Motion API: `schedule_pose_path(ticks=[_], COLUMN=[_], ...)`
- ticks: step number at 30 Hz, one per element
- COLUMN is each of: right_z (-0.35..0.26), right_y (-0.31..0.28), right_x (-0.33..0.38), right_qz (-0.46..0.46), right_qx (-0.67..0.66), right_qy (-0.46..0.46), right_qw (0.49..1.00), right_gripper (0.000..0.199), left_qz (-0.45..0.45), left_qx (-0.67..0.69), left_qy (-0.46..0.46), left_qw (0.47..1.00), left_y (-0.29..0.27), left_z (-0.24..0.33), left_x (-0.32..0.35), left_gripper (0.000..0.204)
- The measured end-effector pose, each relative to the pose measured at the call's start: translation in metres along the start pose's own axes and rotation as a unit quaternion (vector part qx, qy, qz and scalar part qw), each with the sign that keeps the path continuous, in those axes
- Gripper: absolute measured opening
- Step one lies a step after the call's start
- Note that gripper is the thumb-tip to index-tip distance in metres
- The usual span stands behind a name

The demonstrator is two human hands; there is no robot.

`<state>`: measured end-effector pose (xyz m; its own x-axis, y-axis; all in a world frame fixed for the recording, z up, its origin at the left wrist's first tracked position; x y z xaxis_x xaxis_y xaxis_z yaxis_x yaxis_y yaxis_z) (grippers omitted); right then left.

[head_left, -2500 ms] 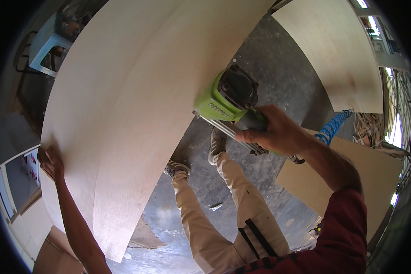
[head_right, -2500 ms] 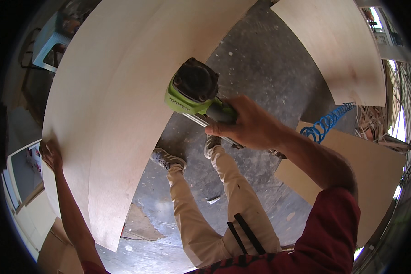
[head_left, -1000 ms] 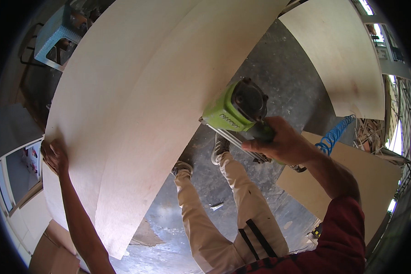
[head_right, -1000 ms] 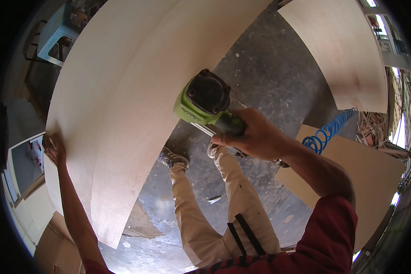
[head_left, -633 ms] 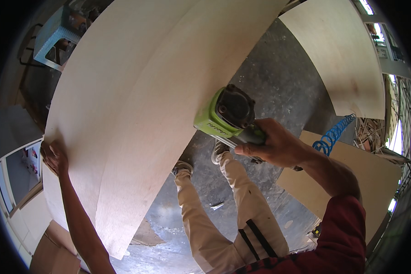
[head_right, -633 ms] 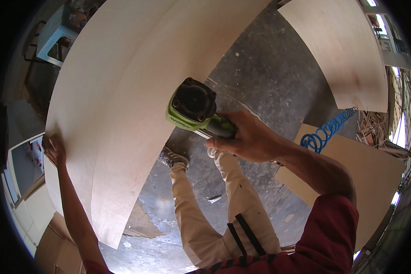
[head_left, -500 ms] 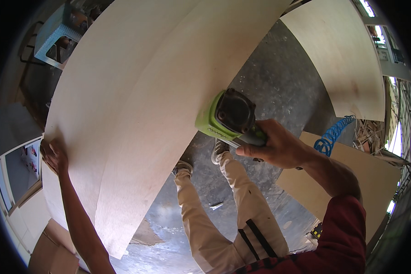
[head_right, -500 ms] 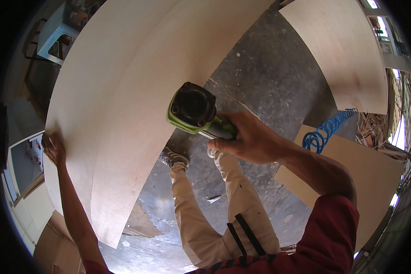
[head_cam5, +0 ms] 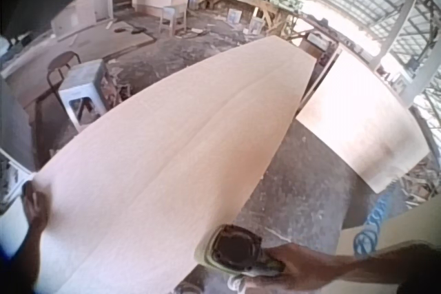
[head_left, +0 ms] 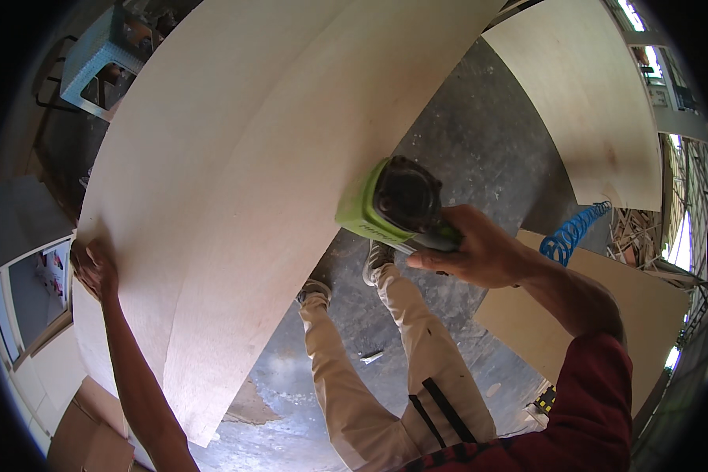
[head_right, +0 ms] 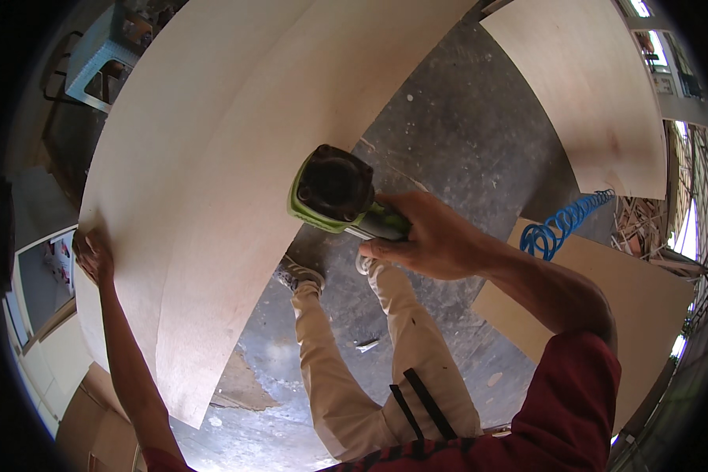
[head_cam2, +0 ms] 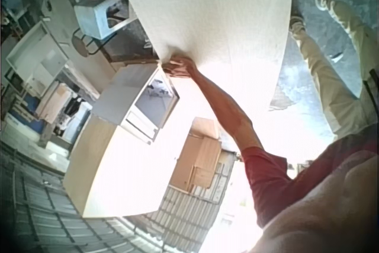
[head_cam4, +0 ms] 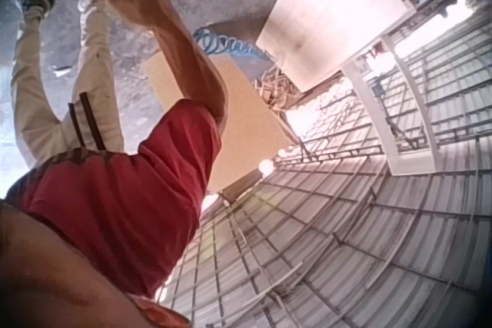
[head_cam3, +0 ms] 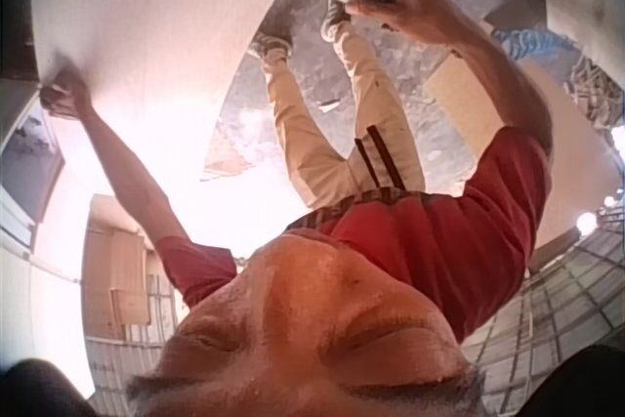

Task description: The person attaches a curved wooden panel to a cabinet frame using a pneumatic nail gun, aligning the edges by hand and firing the tool at intervals along the seam.

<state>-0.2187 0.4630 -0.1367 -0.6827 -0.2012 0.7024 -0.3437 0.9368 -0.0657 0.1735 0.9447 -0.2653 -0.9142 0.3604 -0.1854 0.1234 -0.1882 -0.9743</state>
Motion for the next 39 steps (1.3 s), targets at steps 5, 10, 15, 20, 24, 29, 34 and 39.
schedule_pose_path(ticks=[5, 10, 15, 20, 24, 29, 34, 39], right_z=[-0.002, -0.018, -0.046, -0.029, -0.010, -0.072, -0.061, -0.047], right_y=[-0.019, -0.069, -0.134, -0.167, -0.156, -0.093, 0.024, 0.040], right_x=[0.017, 0.018, -0.033, -0.129, -0.139, -0.119, -0.145, -0.169], right_qz=[0.076, 0.254, 0.496, 0.547, 0.548, 0.600, 0.473, 0.411], right_qx=[-0.011, 0.160, 0.434, 0.478, 0.495, 0.439, 0.459, 0.504], right_qy=[-0.010, -0.101, -0.170, -0.078, -0.121, -0.202, -0.274, -0.225], right_qw=[0.997, 0.949, 0.733, 0.682, 0.664, 0.638, 0.700, 0.726], right_gripper=[0.033, 0.040, 0.038, 0.055, 0.064, 0.065, 0.075, 0.086], left_qz=[-0.004, -0.019, 0.003, 0.009, -0.038, -0.002, -0.012, 0.050], left_qx=[0.003, -0.013, -0.015, 0.019, 0.001, -0.026, -0.037, -0.211], left_qy=[-0.002, -0.022, 0.011, 0.018, 0.008, 0.043, 0.070, 0.220], left_qw=[1.000, 0.999, 1.000, 1.000, 0.999, 0.999, 0.997, 0.951], left_y=[-0.001, 0.003, 0.009, 0.008, 0.015, 0.006, 0.022, 0.024], left_z=[-0.002, -0.011, -0.010, -0.013, -0.018, -0.024, -0.026, -0.030], left_x=[-0.001, -0.001, -0.003, -0.005, -0.003, -0.009, -0.007, -0.005], left_gripper=[0.068, 0.073, 0.075, 0.077, 0.076, 0.073, 0.067, 0.029])
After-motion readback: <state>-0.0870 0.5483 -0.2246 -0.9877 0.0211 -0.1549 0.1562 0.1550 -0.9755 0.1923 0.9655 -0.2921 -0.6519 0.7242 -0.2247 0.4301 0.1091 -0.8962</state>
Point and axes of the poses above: each hand's wrist, its own x-axis away from the middle knuckle, its own y-axis out of the palm, z = x × y, the point moved 7 cm from there along -x, towards the middle knuckle, and after that the axes turned 15 degrees about -z, right-handed, at the moved point
